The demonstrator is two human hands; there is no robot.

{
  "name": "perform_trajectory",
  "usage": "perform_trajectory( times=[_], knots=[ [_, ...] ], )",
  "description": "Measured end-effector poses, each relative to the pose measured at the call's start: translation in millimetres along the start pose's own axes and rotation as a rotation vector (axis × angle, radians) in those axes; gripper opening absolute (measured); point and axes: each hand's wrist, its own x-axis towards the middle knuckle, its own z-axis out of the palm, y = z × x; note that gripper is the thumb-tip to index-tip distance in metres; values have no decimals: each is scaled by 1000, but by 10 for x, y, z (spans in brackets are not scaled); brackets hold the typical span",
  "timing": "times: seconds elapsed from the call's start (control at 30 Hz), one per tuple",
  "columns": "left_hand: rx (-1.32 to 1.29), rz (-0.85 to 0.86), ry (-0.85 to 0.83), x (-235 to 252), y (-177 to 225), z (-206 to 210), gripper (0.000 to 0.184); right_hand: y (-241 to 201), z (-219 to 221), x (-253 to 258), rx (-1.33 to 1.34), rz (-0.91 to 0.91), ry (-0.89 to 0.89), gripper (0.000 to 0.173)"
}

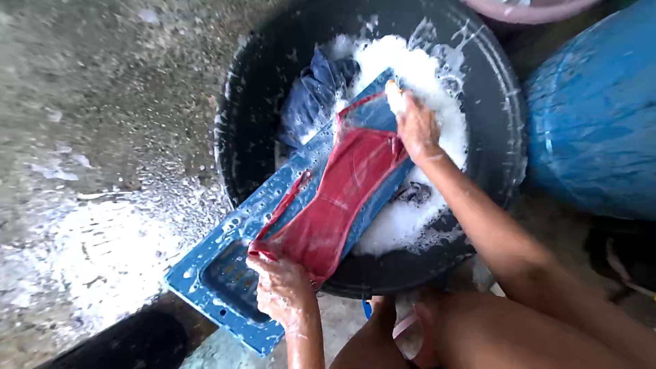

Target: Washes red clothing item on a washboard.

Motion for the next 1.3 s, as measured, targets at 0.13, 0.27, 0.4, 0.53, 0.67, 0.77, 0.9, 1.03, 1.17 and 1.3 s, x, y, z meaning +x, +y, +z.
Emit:
perform_trajectory(
  times=[0.13, 0.27, 0.4, 0.53, 0.67, 0.77, 0.9, 1.03, 1.17, 1.3],
  knots=[
    [-29, 42, 3, -28, -95, -4, 51, -792, 423, -1449, 316, -645, 155, 24],
    [-15, 30, -17, -17, -65, -24, 54, -176, 489, -766, 143, -658, 204, 26],
    [-33, -11, -17, 5, -7, -29, 56, 199, 16, -24, 13, -10, 2, 44],
    [-59, 52, -7, -31, -101, -26, 56, -794, 440, -1380, 334, -639, 185, 22],
    [-59, -5, -34, 2, -77, -34, 60, -344, 492, -814, 258, -699, 155, 22],
    [-60, -19, -23, -1, -26, -46, 59, 280, 180, -18, -27, -80, 6, 41],
    [-84, -10, -1, -5, -64, -27, 60, -178, 118, -711, 80, -184, 80, 42],
    [-124, 31, 6, -12, -50, -66, 60, -433, 471, -1353, 370, -761, 153, 22],
    [-151, 45, 13, 11, -94, -58, 64, 529, 156, -286, -4, -173, 24, 39],
    [-287, 233, 158, -1, -260, -34, 74, 868, -72, -198, 418, 163, -170, 59]
  ],
)
